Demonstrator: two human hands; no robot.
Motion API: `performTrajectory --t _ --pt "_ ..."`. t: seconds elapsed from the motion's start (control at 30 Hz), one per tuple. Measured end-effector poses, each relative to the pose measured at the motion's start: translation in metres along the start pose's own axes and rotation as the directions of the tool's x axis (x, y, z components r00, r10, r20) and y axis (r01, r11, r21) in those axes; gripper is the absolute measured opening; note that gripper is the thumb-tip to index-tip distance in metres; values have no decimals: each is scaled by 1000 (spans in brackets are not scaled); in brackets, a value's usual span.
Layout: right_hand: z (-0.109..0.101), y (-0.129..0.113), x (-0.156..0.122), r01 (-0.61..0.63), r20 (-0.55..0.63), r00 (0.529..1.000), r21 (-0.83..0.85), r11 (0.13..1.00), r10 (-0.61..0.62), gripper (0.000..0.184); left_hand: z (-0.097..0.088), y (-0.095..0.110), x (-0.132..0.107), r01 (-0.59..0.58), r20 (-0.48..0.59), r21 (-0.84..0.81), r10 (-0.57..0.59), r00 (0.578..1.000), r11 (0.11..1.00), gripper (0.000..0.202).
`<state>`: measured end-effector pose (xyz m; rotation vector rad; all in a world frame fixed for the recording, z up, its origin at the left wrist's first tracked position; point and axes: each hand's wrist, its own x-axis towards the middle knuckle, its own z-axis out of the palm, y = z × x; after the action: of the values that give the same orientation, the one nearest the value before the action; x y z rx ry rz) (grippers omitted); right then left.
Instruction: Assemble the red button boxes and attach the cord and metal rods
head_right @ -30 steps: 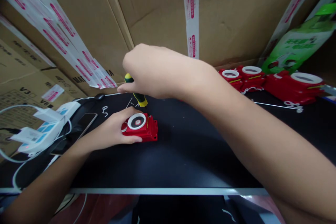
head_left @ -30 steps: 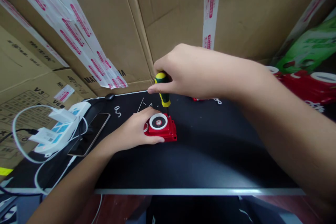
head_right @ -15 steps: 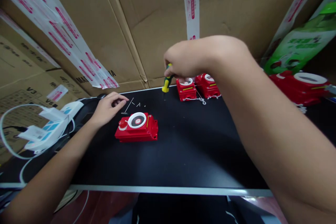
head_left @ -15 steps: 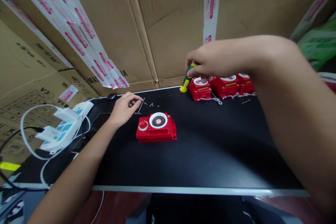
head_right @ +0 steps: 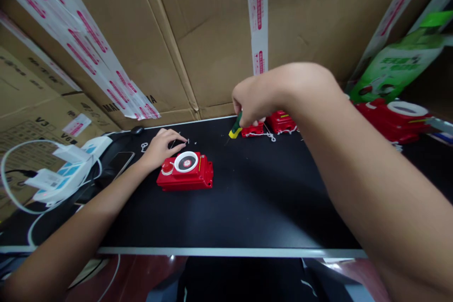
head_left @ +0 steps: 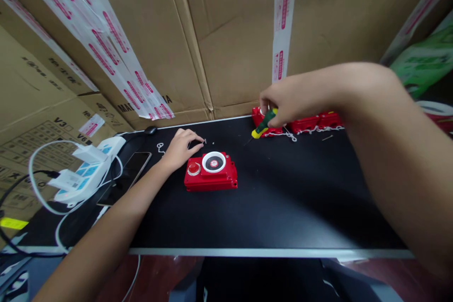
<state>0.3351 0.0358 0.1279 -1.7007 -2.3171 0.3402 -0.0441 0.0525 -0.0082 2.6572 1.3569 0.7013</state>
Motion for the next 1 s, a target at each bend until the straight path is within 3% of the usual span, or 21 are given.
performTrajectory --t 0.13,0.27,0.33,0.47,0.53,0.57,0.6,0.67,0.73,0.83,1.0 --pt "24 -7 -34 -65 207 976 -44 997 73 33 0 4 0 -9 -23 -49 8 1000 999 8" --pt "53 -12 -55 -122 532 834 -79 989 145 22 0 8 -1 13 -71 -120 -22 997 993 17" --pt "61 -11 -58 -98 541 828 -122 988 149 21 1 10 -2 45 -113 -173 -66 991 984 22" --pt "65 -7 -57 39 412 907 -282 959 84 36 -4 21 -6 71 -230 -327 -152 961 942 22" --pt "66 -12 -57 107 217 976 -376 921 -25 43 -11 33 -10 35 -288 -400 -162 944 916 19" --pt "68 -17 -58 126 64 992 -420 899 -109 42 -15 40 -13 7 -320 -427 -158 934 904 19" --pt "71 -24 -59 131 -106 974 -451 883 -199 37 -20 48 -15 -23 -350 -445 -150 925 895 19" --pt "80 -39 -63 201 -357 862 -410 890 -359 27 -30 64 -22 -128 -454 -458 -107 885 879 17" --pt "91 -54 -68 367 -467 740 -322 873 -484 22 -37 79 -28 -205 -496 -422 -35 868 883 16" --pt "106 -71 -76 536 -524 635 -231 812 -568 23 -42 98 -36 -310 -469 -399 99 878 863 22" --pt "117 -77 -85 683 -456 560 -218 697 -691 20 -42 119 -42 -483 -364 -323 364 857 814 20"
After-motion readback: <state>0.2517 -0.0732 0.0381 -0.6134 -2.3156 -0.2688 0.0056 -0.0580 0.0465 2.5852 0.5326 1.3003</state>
